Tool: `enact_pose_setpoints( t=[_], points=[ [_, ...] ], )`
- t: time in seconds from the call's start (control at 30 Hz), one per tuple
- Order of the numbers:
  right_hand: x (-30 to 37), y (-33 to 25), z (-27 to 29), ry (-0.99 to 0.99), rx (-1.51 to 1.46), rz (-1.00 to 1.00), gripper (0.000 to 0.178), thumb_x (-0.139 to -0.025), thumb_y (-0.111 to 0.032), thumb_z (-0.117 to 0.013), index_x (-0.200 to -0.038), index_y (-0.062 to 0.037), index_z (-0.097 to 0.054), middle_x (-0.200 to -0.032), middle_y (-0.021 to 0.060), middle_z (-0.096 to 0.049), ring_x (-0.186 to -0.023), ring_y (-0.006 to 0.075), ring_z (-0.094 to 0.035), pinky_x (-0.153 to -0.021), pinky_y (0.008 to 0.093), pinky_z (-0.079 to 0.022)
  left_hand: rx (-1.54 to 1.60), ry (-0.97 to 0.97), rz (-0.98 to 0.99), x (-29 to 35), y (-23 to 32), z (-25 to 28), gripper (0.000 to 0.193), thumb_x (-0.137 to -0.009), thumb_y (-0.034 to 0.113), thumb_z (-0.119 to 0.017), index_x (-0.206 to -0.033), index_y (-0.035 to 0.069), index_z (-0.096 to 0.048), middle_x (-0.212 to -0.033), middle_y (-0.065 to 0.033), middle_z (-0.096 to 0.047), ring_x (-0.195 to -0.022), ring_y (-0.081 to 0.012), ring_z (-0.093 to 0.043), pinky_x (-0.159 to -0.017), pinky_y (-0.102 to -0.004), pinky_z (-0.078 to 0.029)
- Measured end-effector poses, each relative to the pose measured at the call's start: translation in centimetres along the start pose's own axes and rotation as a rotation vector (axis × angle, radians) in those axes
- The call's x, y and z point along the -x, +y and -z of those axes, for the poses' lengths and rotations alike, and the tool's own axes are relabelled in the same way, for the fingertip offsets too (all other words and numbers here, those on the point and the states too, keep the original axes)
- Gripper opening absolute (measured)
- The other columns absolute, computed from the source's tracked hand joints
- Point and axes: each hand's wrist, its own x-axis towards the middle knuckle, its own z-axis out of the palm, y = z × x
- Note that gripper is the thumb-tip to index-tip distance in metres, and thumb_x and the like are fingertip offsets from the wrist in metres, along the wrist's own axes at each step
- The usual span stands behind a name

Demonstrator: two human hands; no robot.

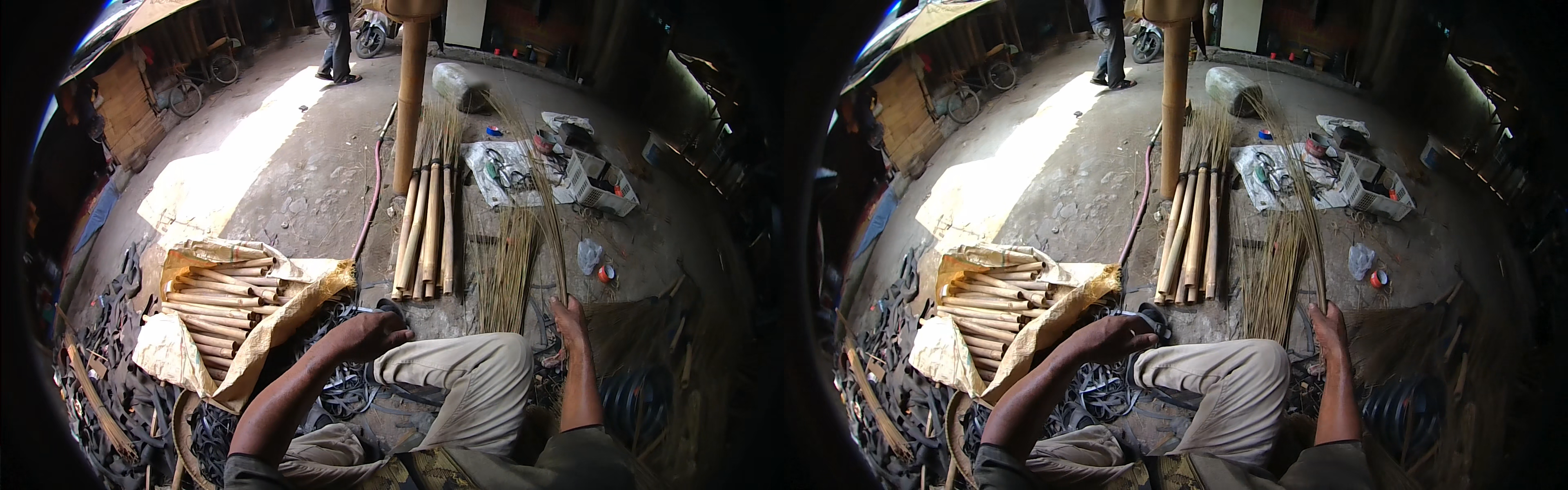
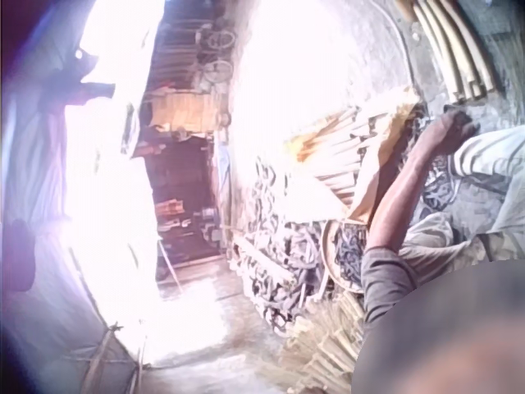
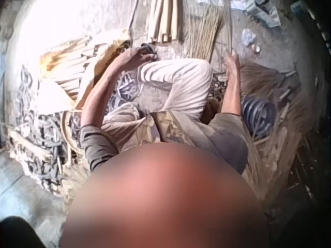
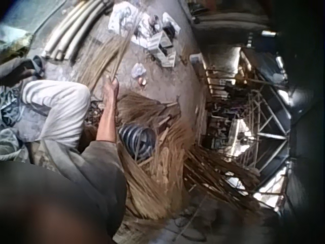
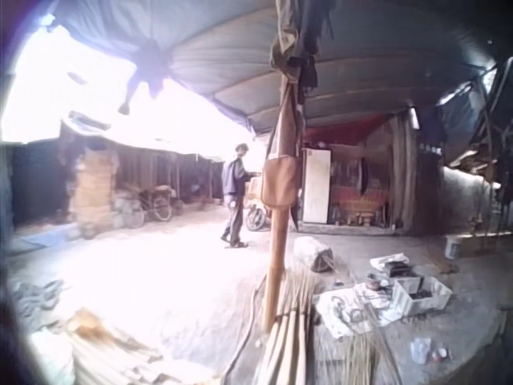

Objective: The person gathers thin twigs, aligns them into a bundle, inserts the bundle into a bamboo handle, and secures it by wrapping a rubber strip around the junction. The person repeats this process for multiple brooms.

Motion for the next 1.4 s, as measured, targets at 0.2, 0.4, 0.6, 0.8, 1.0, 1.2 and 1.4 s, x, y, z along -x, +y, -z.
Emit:
enact_pose_setpoints(
  t=[0.2,0.4,0.6,0.8,1.0,1.2,1.4],
  points=[
    [3.1,-3.9,0.6,-0.055,-0.402,-0.085,0.031,-0.104,-0.036,-0.065,-0.115,-0.0063,-0.062,-0.062,-0.0068,-0.039,-0.045,0.0047,-0.038,-0.040,0.0252,-0.035,-0.003,0.022,-0.077,-0.3,0.9,-0.1,0.052,-0.108,0.049,-0.050,-0.112,0.001,-0.070,-0.110,-0.0212,-0.070,-0.105,-0.0395,-0.069,-0.090,-0.0465,-0.054],
    [5.6,-8.1,-2.6,0.057,-0.750,0.001,0.033,-0.104,-0.039,-0.066,-0.120,-0.0103,-0.061,-0.062,-0.0067,-0.037,-0.046,0.0062,-0.039,-0.043,0.0259,-0.037,0.031,0.039,-0.066,1.0,1.0,0.6,0.055,-0.107,0.053,-0.052,-0.114,0.001,-0.069,-0.111,-0.0221,-0.072,-0.104,-0.0389,-0.070,-0.088,-0.0459,-0.055],
    [9.5,-11.9,-8.8,-0.216,-0.987,0.166,0.028,-0.105,-0.038,-0.065,-0.120,-0.0149,-0.062,-0.063,-0.0063,-0.034,-0.048,0.0073,-0.036,-0.045,0.0277,-0.034,0.145,0.073,-0.092,2.7,1.7,1.9,0.060,-0.104,0.056,-0.055,-0.119,-0.001,-0.067,-0.114,-0.0233,-0.072,-0.107,-0.0359,-0.071,-0.091,-0.0441,-0.056],
    [15.3,-13.7,-19.0,-0.674,-0.821,0.189,0.022,-0.106,-0.033,-0.064,-0.103,-0.0103,-0.063,-0.060,-0.0045,-0.039,-0.046,0.0070,-0.037,-0.043,0.0279,-0.031,0.510,0.177,-0.173,2.2,4.2,3.1,0.085,-0.088,0.057,-0.079,-0.141,-0.003,-0.052,-0.130,-0.0225,-0.066,-0.124,-0.0293,-0.063,-0.104,-0.0428,-0.053],
    [17.7,-13.3,-24.9,-0.893,-0.199,0.406,0.035,-0.103,-0.030,-0.066,-0.128,-0.0072,-0.057,-0.110,0.0077,-0.063,-0.103,0.0186,-0.063,-0.087,0.0398,-0.050,0.857,0.285,-0.124,0.0,6.7,1.7,0.046,-0.101,0.042,-0.071,-0.115,-0.001,-0.067,-0.092,-0.0063,-0.071,-0.090,-0.0184,-0.067,-0.079,-0.0352,-0.053],
    [12.7,-20.1,-18.7,-0.651,-0.605,0.549,0.086,-0.100,-0.037,-0.070,-0.161,0.0016,-0.022,-0.155,0.0187,-0.041,-0.148,0.0286,-0.039,-0.125,0.0463,-0.025,0.449,0.667,-0.156,-0.8,4.7,-0.2,0.037,-0.105,0.037,-0.061,-0.102,0.001,-0.067,-0.076,-0.0169,-0.067,-0.071,-0.0285,-0.066,-0.068,-0.0420,-0.052],
    [12.2,-27.0,-17.6,-0.351,-0.855,0.647,0.039,-0.108,-0.031,-0.059,-0.131,0.0002,-0.054,-0.073,-0.0023,-0.048,-0.061,0.0078,-0.046,-0.062,0.0288,-0.046,0.290,0.600,-0.299,-5.6,5.6,-2.9,0.029,-0.095,0.028,-0.067,-0.110,0.005,-0.059,-0.089,-0.0282,-0.069,-0.091,-0.0504,-0.067,-0.076,-0.0561,-0.053]
  ],
)
